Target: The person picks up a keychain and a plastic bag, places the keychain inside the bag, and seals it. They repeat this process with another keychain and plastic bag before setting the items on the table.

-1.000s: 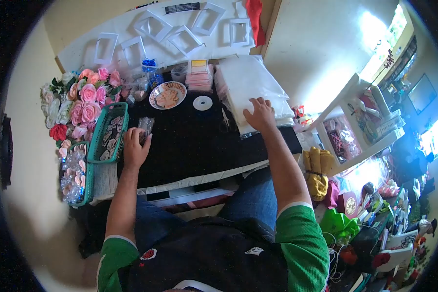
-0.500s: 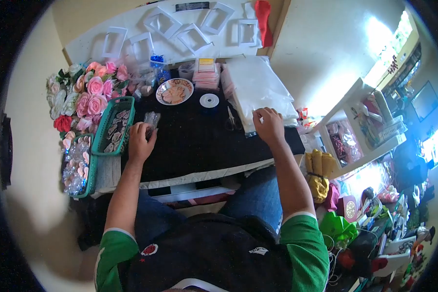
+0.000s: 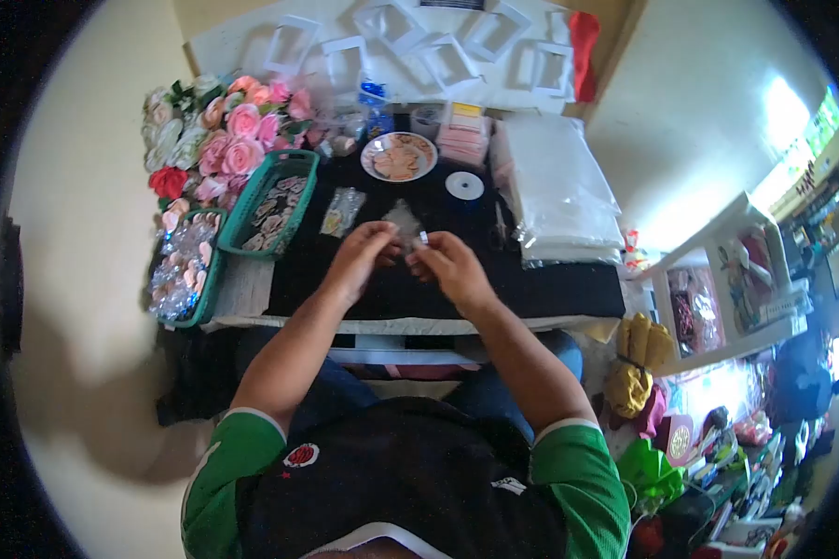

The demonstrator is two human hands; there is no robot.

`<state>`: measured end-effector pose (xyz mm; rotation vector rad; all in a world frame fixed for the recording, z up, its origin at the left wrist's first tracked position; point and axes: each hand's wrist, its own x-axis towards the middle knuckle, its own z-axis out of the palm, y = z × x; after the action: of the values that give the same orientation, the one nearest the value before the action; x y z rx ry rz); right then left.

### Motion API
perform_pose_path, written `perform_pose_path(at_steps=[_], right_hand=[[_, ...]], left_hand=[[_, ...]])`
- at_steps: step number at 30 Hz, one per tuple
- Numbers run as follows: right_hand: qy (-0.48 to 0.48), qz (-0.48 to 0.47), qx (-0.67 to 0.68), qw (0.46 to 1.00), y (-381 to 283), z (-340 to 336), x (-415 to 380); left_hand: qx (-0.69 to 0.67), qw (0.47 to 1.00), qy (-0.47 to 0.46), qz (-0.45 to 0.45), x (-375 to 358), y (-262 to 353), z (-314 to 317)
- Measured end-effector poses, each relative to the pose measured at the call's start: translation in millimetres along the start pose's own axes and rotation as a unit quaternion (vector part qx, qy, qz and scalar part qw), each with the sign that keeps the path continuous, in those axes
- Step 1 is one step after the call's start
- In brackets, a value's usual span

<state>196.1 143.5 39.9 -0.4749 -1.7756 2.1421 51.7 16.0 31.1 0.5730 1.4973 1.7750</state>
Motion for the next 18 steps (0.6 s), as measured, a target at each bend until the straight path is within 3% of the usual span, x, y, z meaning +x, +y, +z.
perform_pose_path(at_steps=[1,2,3,4,5,7,10,18], right_hand=[[0.014,-0.001,0.0,1.0,-2,-1,-5],[0.035,-0.086,-0.164,0.982,-5,-2,-9],[0.054,-0.164,-0.324,0.93,-8,-7,-12],[0.104,-0.303,-0.491,0.81,-16,-23,-10],[0.125,-0.314,-0.516,0.788,-21,-43,-9],[0.242,-0.243,-0.617,0.708,-28,-75,-12],[0.267,-0.16,-0.686,0.658,-32,-119,-15],[0.258,-0.073,-0.71,0.651,-37,-170,-8]], left_hand=[[-0.01,1.0,0.018,0.009,0,-1,-4],[0.008,0.999,0.042,-0.001,-2,0,-7],[0.042,0.998,0.05,0.001,1,-4,-14],[0.079,0.995,0.063,0.004,1,-4,-20],[0.115,0.99,0.077,0.009,0,-5,-25],[0.213,0.972,0.082,0.058,1,-10,-34],[0.284,0.949,0.073,0.114,0,-20,-39],[0.292,0.943,0.065,0.149,-9,-27,-37]])
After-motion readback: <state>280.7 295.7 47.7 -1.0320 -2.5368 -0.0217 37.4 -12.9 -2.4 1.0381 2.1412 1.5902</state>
